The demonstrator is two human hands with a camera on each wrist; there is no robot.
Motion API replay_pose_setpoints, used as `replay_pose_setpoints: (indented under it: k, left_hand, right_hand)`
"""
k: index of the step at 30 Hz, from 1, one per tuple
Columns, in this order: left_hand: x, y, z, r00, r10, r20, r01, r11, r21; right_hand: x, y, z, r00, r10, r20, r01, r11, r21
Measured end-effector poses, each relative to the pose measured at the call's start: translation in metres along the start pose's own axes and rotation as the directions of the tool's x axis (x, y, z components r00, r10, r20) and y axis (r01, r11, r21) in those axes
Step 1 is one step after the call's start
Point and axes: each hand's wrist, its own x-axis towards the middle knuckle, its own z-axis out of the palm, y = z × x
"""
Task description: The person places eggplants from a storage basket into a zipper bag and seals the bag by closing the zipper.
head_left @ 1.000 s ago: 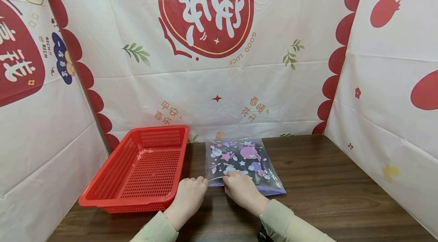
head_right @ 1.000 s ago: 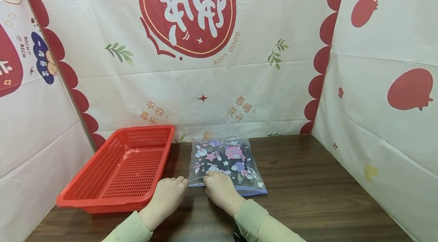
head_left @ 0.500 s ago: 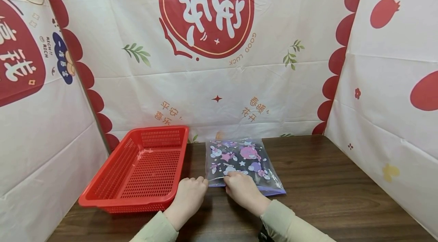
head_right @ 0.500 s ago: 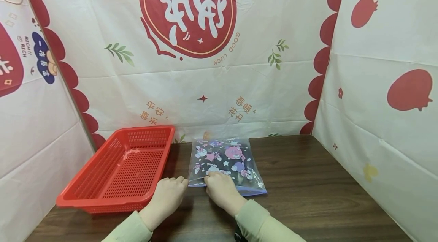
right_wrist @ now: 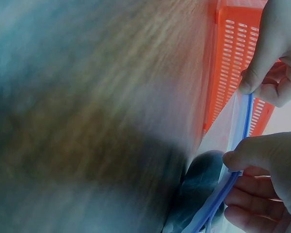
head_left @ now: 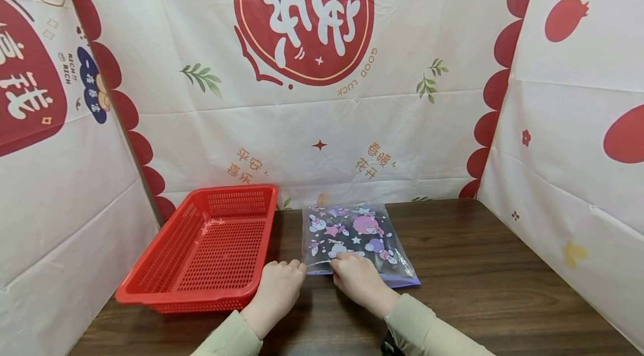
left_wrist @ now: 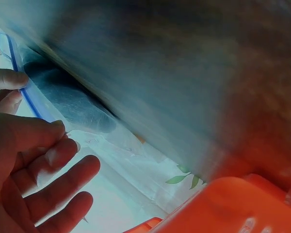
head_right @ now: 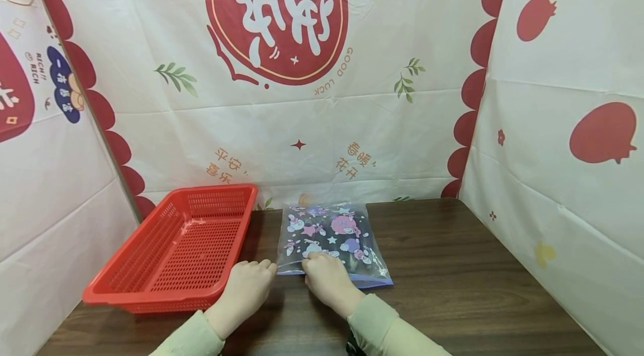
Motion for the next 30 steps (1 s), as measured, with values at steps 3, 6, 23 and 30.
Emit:
replay_pose_setpoints:
  k: [3, 6, 23, 30]
  left_hand:
    - [-0.0003, 0.0000, 0.0004, 1.000, 0.001, 0.008, -0.001, 1.000, -0.005]
    - [-0.0003, 0.0000, 0.0009, 1.000, 0.000, 0.011, 0.000, 1.000, -0.010]
    - [0.0006, 0.0000, 0.0003, 1.000, 0.002, -0.002, -0.002, 1.000, 0.006]
    - [0.0006, 0.0002, 0.0009, 1.000, 0.002, -0.011, -0.002, 1.000, 0.008]
  right_hand:
    - [-0.0005, 0.0001, -0.0002, 1.000, 0.002, 0.000, -0.002, 1.000, -0.002]
    - [-0.0012, 0.0001, -0.0004, 1.000, 0.002, 0.002, -0.002, 1.000, -0.002]
    - [-0.0021, 0.0033, -0.0004, 1.000, -0.006, 0.004, 0.006, 1.000, -0.001]
    - [-0.0026, 0.0041, -0.0021, 1.000, -0.009, 0.005, 0.009, 1.000, -0.001]
